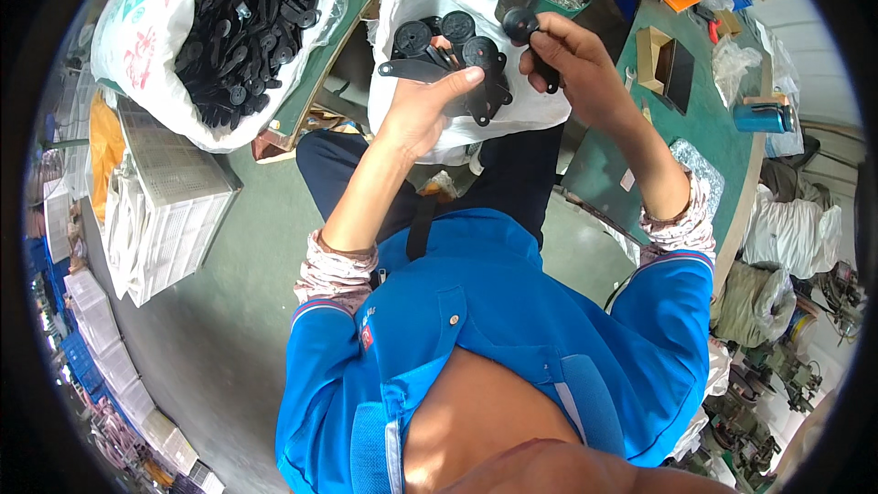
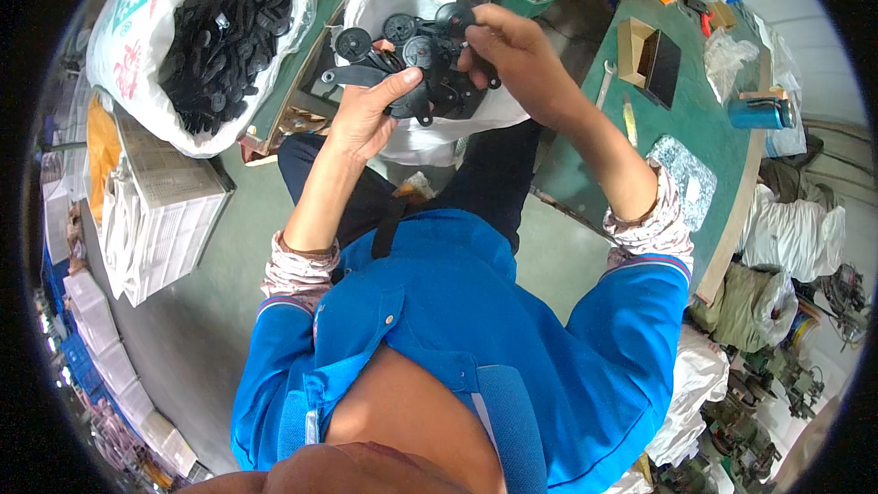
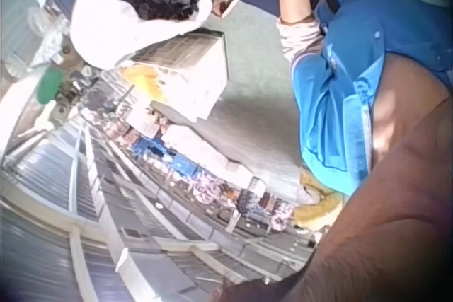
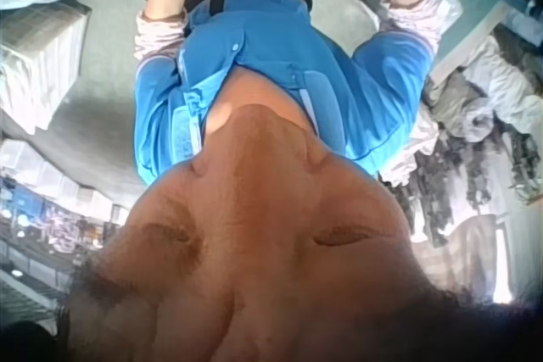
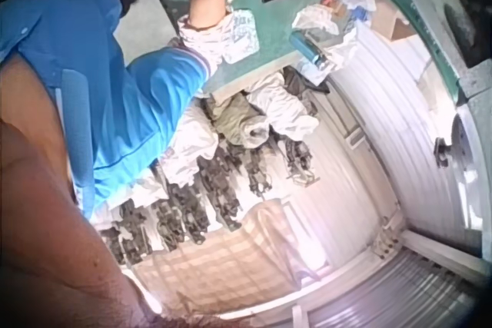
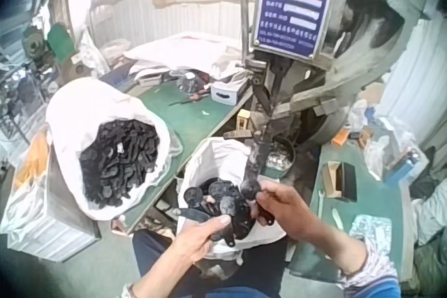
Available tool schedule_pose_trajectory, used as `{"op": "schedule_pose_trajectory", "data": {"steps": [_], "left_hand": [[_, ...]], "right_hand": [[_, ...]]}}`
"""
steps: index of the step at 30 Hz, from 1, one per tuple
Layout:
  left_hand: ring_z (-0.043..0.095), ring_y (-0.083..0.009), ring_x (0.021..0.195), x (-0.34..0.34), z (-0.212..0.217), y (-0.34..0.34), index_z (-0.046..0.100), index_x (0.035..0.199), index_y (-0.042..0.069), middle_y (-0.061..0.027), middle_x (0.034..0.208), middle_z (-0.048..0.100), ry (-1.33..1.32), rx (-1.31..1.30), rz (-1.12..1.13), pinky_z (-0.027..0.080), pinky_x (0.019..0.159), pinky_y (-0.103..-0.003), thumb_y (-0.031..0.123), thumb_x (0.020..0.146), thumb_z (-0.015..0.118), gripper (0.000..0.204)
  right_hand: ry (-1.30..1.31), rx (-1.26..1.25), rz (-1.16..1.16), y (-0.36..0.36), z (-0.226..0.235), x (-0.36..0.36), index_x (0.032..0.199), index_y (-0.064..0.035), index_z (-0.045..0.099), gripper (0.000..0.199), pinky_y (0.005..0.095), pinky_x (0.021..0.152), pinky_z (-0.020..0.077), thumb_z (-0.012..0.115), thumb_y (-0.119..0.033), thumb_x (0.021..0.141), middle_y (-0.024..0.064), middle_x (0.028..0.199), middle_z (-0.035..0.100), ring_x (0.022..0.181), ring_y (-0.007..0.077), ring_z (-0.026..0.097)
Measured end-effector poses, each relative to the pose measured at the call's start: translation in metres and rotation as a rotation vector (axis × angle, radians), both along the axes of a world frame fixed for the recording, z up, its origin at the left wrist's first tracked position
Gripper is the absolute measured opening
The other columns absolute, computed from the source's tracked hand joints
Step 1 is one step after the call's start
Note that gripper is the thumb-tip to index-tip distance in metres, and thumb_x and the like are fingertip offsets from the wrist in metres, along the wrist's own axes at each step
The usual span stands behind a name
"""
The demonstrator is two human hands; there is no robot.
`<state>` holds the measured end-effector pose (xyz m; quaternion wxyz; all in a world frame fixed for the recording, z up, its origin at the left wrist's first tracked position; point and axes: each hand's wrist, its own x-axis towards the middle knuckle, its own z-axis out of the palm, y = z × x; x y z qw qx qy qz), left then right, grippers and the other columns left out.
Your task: The person repeatedly picks small black plastic components from a white sack, attaches a small circular piece to each, and places the assembled units into a second white sack. The process is continuous and repetitive.
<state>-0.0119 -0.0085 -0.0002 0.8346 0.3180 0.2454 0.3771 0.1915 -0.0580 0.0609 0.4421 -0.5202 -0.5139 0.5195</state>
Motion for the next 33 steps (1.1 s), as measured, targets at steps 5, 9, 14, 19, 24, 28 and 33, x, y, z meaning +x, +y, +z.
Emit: {"op": "schedule_pose_trajectory", "data": {"steps": [5, 9, 14, 19, 24, 28, 33], "left_hand": [[0.059, -0.0154, 0.097, 0.007, 0.001, -0.005, 0.049, 0.111, 0.009, -0.0037, 0.104, 0.06, 0.016, 0.09, -0.025, 0.051, 0.086, -0.034, -0.003, 0.077, 0.072, 0.042], [0.058, -0.0161, 0.099, 0.004, -0.007, -0.005, 0.046, 0.111, 0.013, -0.0063, 0.11, 0.058, -0.002, 0.035, -0.058, 0.051, 0.084, -0.035, 0.0, 0.079, 0.072, 0.043], [0.058, -0.0248, 0.109, -0.003, 0.008, -0.002, 0.045, 0.108, 0.018, -0.0155, 0.118, 0.058, -0.032, -0.082, -0.07, 0.056, 0.075, -0.046, 0.007, 0.084, 0.067, 0.035], [0.061, -0.0262, 0.104, -0.006, 0.009, 0.0, 0.046, 0.11, 0.016, -0.0179, 0.117, 0.061, -0.028, -0.081, -0.046, 0.057, 0.071, -0.046, 0.01, 0.081, 0.067, 0.036], [0.064, -0.0252, 0.097, -0.012, 0.003, 0.004, 0.048, 0.113, 0.014, -0.015, 0.113, 0.064, -0.015, -0.068, -0.066, 0.056, 0.07, -0.045, 0.013, 0.081, 0.067, 0.037], [0.065, -0.0239, 0.094, -0.014, 0.008, 0.006, 0.049, 0.114, 0.013, -0.0133, 0.111, 0.065, -0.017, -0.079, -0.054, 0.056, 0.07, -0.045, 0.012, 0.081, 0.066, 0.037], [0.065, -0.0217, 0.094, -0.007, 0.01, 0.006, 0.051, 0.115, 0.013, -0.0123, 0.108, 0.067, 0.005, -0.057, -0.098, 0.057, 0.065, -0.042, 0.013, 0.081, 0.067, 0.038]], "right_hand": [[-0.224, 0.003, 0.004, -0.006, -0.003, -0.017, 0.117, -0.0037, 0.059, 0.026, 0.0187, 0.049, 0.0388, 0.053, -0.019, 0.097, 0.0022, 0.074, 0.06, 0.058, 0.0048, 0.05], [-0.127, 0.015, -0.047, -0.01, -0.006, -0.016, 0.117, -0.0037, 0.06, 0.026, 0.0178, 0.05, 0.0414, 0.056, -0.017, 0.095, 0.0035, 0.078, 0.063, 0.062, 0.005, 0.055], [0.05, 0.048, -0.245, -0.009, 0.009, 0.001, 0.119, -0.0067, 0.062, 0.027, 0.0192, 0.054, 0.0444, 0.058, -0.014, 0.094, 0.0036, 0.085, 0.065, 0.074, 0.0066, 0.061], [0.188, 0.164, -0.371, 0.006, 0.016, 0.037, 0.121, -0.0028, 0.06, 0.028, 0.0227, 0.057, 0.0479, 0.056, -0.011, 0.094, 0.0057, 0.093, 0.067, 0.078, 0.01, 0.063], [0.329, 0.146, -0.479, 0.044, 0.056, 0.032, 0.118, 0.0025, 0.056, 0.027, 0.0223, 0.039, 0.0426, 0.055, -0.009, 0.093, 0.008, 0.081, 0.065, 0.05, 0.0117, 0.057], [0.125, 0.137, -0.39, 0.057, 0.064, 0.043, 0.117, 0.0031, 0.057, 0.029, 0.021, 0.044, 0.0434, 0.057, -0.012, 0.093, 0.0077, 0.075, 0.065, 0.055, 0.0108, 0.058], [-0.025, 0.118, -0.301, 0.08, 0.072, 0.049, 0.098, 0.004, 0.062, 0.019, 0.0229, 0.035, 0.0325, 0.055, -0.013, 0.094, 0.0084, 0.072, 0.063, 0.038, 0.0088, 0.045]]}}
